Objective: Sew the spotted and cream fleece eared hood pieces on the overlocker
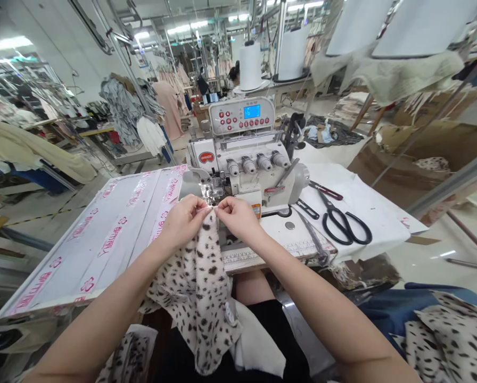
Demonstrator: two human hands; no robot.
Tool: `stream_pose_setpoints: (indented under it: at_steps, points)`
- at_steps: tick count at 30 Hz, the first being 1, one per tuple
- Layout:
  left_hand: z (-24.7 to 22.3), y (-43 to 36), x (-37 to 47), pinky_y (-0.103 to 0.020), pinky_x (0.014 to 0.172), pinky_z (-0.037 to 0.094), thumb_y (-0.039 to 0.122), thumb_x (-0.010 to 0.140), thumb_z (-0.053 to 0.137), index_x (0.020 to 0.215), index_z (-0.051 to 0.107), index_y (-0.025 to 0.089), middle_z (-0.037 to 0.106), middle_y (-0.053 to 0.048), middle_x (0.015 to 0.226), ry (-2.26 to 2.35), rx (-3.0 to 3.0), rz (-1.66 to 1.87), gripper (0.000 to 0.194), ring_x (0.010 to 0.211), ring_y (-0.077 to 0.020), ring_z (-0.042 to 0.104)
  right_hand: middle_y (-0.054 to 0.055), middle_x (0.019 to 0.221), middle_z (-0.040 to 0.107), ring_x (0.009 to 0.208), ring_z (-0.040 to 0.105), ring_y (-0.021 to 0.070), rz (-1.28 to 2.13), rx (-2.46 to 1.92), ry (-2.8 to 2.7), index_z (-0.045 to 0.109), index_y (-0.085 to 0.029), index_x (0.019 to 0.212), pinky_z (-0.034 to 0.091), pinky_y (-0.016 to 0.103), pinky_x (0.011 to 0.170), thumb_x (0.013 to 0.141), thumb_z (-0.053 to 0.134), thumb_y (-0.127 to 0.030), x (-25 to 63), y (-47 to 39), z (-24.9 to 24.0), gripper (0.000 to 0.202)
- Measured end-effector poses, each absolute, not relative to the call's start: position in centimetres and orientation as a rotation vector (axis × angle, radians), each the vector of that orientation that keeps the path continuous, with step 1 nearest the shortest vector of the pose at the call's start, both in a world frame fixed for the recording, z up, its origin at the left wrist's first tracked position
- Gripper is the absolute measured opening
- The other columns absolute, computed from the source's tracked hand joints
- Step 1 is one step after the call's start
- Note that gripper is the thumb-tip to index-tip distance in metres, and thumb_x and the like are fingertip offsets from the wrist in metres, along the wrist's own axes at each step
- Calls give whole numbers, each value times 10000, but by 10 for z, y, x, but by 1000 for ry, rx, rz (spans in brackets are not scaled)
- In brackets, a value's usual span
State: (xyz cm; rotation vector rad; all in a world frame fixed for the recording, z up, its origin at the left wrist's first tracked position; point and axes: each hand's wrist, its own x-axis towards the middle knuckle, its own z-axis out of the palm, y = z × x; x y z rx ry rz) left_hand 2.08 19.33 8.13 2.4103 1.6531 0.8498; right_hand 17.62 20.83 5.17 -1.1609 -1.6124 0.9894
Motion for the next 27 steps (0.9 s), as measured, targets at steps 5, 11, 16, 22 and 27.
stream_pose_setpoints:
  at_steps: [5,11,16,22,27]
  points:
    - [83,193,23,-272,648,375,280,801,475,733,506,182,534,-16,761,1725,2367,791,123,727,-160,501,-81,413,424,321,343,67,1170,-1191,-1550,471,-187,598,260,191,350,660,532,-287,174,214,58,133]
    - [84,192,25,-268,582,355,230,784,463,850,469,192,567,-7,772,1868,2249,840,76,669,-156,522,-68,427,457,343,392,87,1044,-1260,-1542,447,-196,616,271,198,383,675,504,-252,169,218,51,99]
    - [85,199,25,-268,575,353,211,760,460,809,450,199,564,-4,757,1874,2264,795,52,665,-158,524,-37,500,495,459,466,126,758,-1364,-1613,461,-196,676,293,215,466,731,454,-232,163,214,51,67]
    - [84,207,25,-278,611,370,167,740,429,779,439,201,568,-2,753,1880,2285,810,53,697,-164,531,6,558,531,541,503,171,485,-1564,-1680,486,-186,741,296,240,514,784,411,-223,154,209,54,94]
    - [87,212,27,-280,599,368,143,728,428,768,441,200,571,-3,744,1917,2259,775,71,704,-173,539,40,643,566,604,520,196,388,-1619,-1667,488,-177,809,304,260,548,802,394,-202,148,210,54,97]
